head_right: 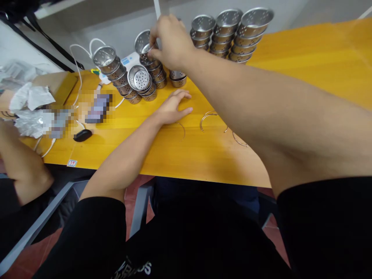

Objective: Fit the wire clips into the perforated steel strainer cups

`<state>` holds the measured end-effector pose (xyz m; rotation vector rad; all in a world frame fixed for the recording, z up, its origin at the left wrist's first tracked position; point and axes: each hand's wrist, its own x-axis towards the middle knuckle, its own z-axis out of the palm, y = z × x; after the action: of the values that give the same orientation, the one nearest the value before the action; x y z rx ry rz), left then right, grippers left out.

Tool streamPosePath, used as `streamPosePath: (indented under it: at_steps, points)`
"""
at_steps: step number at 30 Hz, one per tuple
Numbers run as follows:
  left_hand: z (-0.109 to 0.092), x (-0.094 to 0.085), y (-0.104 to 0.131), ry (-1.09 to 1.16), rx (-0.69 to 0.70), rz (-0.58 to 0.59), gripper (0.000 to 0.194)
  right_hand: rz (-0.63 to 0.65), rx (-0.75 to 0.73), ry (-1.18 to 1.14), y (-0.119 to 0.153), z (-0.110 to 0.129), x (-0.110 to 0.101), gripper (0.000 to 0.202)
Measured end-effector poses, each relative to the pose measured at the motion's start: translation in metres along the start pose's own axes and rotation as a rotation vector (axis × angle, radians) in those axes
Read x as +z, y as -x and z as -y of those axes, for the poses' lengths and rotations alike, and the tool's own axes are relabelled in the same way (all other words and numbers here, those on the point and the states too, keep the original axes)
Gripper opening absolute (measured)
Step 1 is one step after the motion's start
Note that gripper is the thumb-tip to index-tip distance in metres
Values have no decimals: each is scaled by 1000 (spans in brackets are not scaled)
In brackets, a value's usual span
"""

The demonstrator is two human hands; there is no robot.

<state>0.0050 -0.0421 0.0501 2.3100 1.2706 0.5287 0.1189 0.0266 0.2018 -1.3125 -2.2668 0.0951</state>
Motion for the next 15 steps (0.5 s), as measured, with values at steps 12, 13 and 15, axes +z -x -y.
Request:
streamPosePath:
  at_steps: [12,13,15]
  points:
    - [4,2,-3,-33,31,10,52,56,30,45,3,6,13,38]
    - [4,2,-3,-26,33,6,51,56,30,39,4,5,13,40]
    - [4,2,-2,-8,29,0,51,57,24,23,7,2,12,50]
